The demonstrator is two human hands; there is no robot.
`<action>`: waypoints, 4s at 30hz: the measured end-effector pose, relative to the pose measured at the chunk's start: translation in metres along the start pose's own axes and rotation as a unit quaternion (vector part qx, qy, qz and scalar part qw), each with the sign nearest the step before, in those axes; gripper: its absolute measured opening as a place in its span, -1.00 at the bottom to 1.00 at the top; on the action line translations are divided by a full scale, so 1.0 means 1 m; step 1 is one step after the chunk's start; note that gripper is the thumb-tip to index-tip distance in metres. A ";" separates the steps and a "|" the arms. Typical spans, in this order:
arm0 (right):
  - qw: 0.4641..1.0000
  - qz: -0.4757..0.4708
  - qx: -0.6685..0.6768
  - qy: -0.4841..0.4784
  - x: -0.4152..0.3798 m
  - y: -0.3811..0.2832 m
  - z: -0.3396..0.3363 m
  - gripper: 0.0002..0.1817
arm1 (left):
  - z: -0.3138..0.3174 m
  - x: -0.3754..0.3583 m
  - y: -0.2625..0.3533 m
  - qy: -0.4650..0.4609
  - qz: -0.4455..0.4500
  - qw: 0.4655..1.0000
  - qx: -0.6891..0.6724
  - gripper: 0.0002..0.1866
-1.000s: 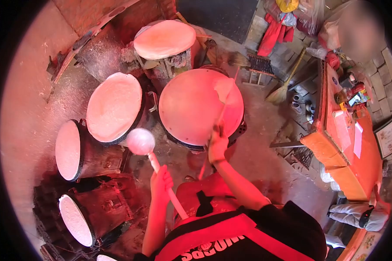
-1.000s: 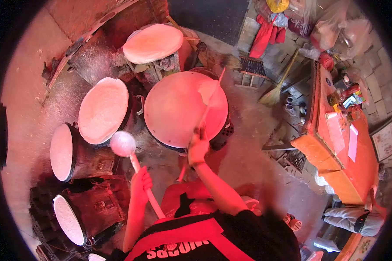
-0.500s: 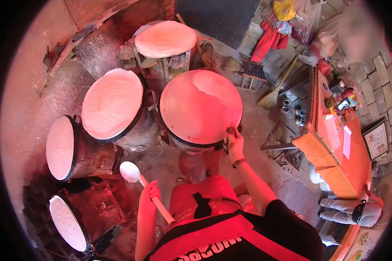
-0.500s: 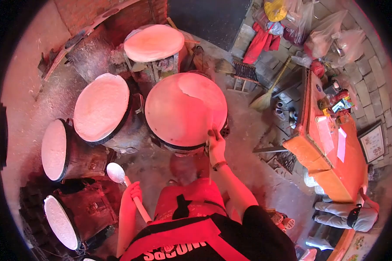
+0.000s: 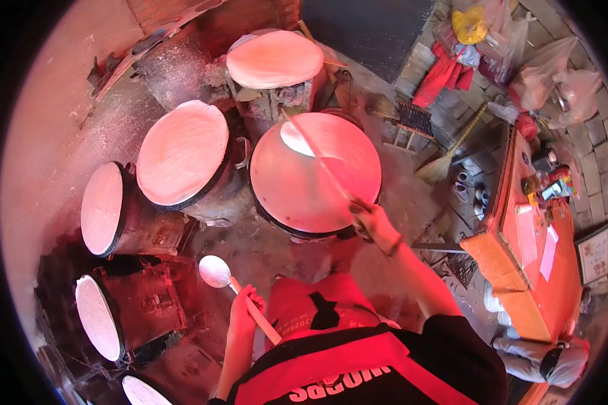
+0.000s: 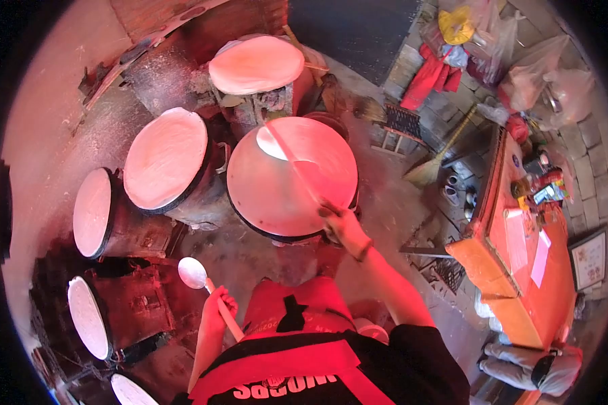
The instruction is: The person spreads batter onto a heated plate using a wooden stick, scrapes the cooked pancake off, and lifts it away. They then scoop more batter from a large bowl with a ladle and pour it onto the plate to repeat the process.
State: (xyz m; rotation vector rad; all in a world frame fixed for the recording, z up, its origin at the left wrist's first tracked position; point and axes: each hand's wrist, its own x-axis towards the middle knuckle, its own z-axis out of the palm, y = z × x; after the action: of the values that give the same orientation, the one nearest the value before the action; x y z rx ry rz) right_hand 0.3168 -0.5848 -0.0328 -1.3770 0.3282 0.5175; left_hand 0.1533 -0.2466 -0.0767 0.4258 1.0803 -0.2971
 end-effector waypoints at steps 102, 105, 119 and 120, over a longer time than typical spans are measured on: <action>0.990 -0.040 0.129 0.038 -0.059 0.112 0.076 -0.54 | -0.027 -0.056 0.004 -0.085 0.042 0.967 0.238 -0.68; 0.993 -0.043 0.054 -0.091 -0.078 0.121 0.045 -0.48 | -0.004 -0.058 -0.012 -0.088 0.045 0.967 0.236 -0.68; 0.935 -0.194 -0.265 0.133 0.028 0.079 -0.015 -0.58 | 0.038 -0.071 -0.044 -0.104 0.122 0.947 0.278 -0.74; 0.926 -0.248 -0.272 0.090 0.025 0.083 -0.015 -0.53 | 0.036 -0.072 -0.039 -0.138 0.121 0.942 0.283 -0.76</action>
State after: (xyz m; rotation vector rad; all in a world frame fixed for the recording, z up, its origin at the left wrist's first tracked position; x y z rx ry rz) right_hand 0.2946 -0.5865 -0.1180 -1.9759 -0.0357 0.0491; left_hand 0.1332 -0.2957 -0.0052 0.9923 0.6434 -0.4351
